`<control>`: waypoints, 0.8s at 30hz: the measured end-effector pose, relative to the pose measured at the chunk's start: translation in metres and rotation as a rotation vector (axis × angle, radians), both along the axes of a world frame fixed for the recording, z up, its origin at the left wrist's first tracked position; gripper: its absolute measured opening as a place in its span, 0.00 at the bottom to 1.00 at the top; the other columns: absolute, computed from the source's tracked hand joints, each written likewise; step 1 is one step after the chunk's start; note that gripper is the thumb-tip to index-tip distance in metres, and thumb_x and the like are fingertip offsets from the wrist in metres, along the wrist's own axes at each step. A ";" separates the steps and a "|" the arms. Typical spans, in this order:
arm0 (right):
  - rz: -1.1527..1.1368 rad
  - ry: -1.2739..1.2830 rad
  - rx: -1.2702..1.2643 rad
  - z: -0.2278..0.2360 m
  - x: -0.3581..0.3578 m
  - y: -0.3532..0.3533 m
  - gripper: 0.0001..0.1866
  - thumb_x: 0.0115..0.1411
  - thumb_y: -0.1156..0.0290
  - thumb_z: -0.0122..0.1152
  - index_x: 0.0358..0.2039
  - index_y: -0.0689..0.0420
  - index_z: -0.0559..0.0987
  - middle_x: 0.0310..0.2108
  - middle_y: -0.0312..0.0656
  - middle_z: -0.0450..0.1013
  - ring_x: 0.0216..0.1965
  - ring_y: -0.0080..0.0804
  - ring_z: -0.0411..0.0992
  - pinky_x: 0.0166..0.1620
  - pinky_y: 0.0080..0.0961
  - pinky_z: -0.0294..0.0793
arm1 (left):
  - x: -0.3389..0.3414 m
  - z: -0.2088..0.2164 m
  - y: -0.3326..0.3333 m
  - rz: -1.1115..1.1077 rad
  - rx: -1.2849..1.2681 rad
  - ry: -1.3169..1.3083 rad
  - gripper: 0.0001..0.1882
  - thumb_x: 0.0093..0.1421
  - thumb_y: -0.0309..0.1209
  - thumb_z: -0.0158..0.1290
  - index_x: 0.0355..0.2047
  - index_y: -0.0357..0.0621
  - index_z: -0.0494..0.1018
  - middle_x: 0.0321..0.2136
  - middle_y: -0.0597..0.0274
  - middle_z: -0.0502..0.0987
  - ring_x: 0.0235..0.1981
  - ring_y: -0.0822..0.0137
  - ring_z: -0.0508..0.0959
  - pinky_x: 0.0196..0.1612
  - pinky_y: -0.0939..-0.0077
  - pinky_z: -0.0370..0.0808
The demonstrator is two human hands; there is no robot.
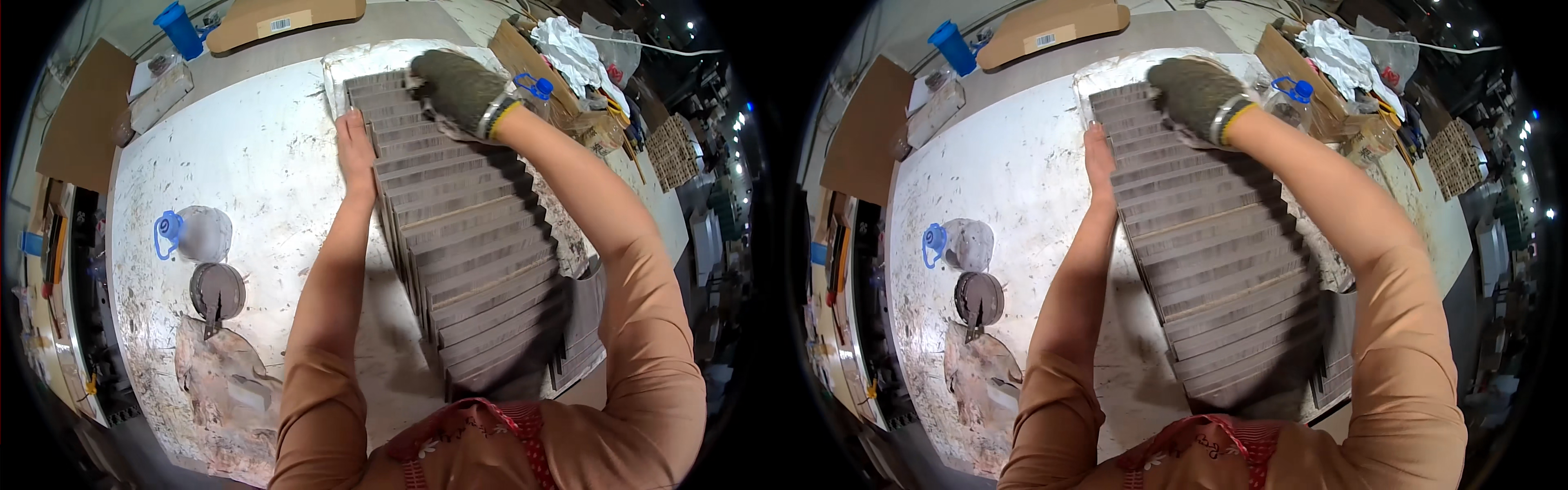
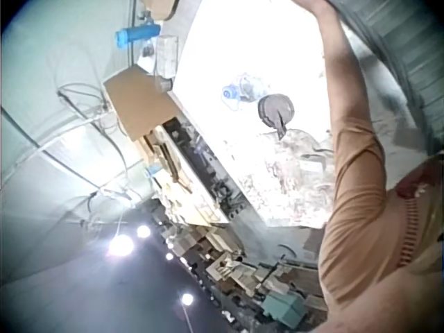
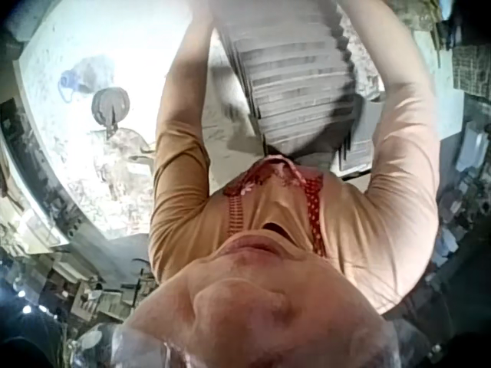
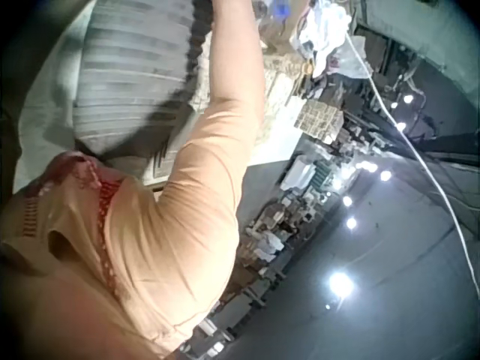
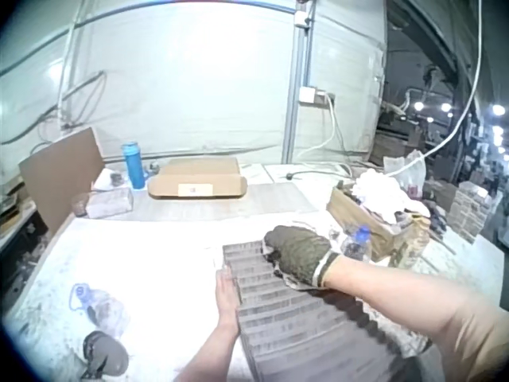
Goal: The person wipes a stack of wooden panels with a cloth, applies liquid from a bottle to the cloth, and wipes the panels again. They then separate the panels, wiping the edges and surfaces of each one individually before restacking and wiping the entire stack.
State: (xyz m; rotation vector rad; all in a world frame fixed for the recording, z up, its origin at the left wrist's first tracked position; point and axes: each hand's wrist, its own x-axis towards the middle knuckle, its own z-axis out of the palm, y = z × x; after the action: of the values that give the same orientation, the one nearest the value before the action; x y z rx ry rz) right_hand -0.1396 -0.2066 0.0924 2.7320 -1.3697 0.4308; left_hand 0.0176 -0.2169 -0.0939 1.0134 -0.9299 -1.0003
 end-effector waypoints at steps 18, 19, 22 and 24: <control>-0.243 -0.114 -0.214 0.009 -0.117 0.006 0.09 0.58 0.70 0.52 0.36 0.59 0.73 0.38 0.52 0.74 0.42 0.51 0.72 0.44 0.36 0.71 | -0.014 0.029 0.015 -0.073 -0.008 0.057 0.24 0.68 0.50 0.35 0.38 0.38 0.65 0.33 0.58 0.70 0.35 0.66 0.68 0.43 0.71 0.67; -0.218 -0.191 -0.207 0.024 -0.105 0.018 0.09 0.58 0.70 0.51 0.38 0.59 0.72 0.36 0.52 0.74 0.41 0.50 0.72 0.44 0.34 0.71 | -0.011 0.029 0.016 -0.076 0.006 0.079 0.24 0.68 0.50 0.35 0.40 0.38 0.65 0.34 0.58 0.70 0.36 0.65 0.68 0.44 0.71 0.67; -0.396 -0.311 -0.120 0.045 -0.116 0.049 0.17 0.59 0.63 0.53 0.44 0.60 0.74 0.40 0.51 0.74 0.42 0.47 0.73 0.47 0.35 0.70 | -0.004 0.025 0.016 -0.079 0.031 0.104 0.25 0.68 0.51 0.35 0.44 0.39 0.64 0.39 0.58 0.69 0.39 0.64 0.68 0.45 0.68 0.68; -0.399 -0.397 -0.109 0.042 -0.154 0.072 0.20 0.59 0.59 0.55 0.44 0.61 0.76 0.41 0.51 0.75 0.40 0.43 0.74 0.47 0.34 0.71 | -0.002 0.026 0.016 -0.088 0.043 0.115 0.25 0.68 0.51 0.35 0.46 0.39 0.63 0.41 0.57 0.69 0.41 0.62 0.69 0.47 0.67 0.68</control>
State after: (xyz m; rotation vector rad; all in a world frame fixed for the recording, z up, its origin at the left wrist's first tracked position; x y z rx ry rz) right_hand -0.2939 -0.1346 0.1349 2.2799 -1.8603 1.0137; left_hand 0.0158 -0.2006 -0.0680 0.9466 -0.8669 -1.1442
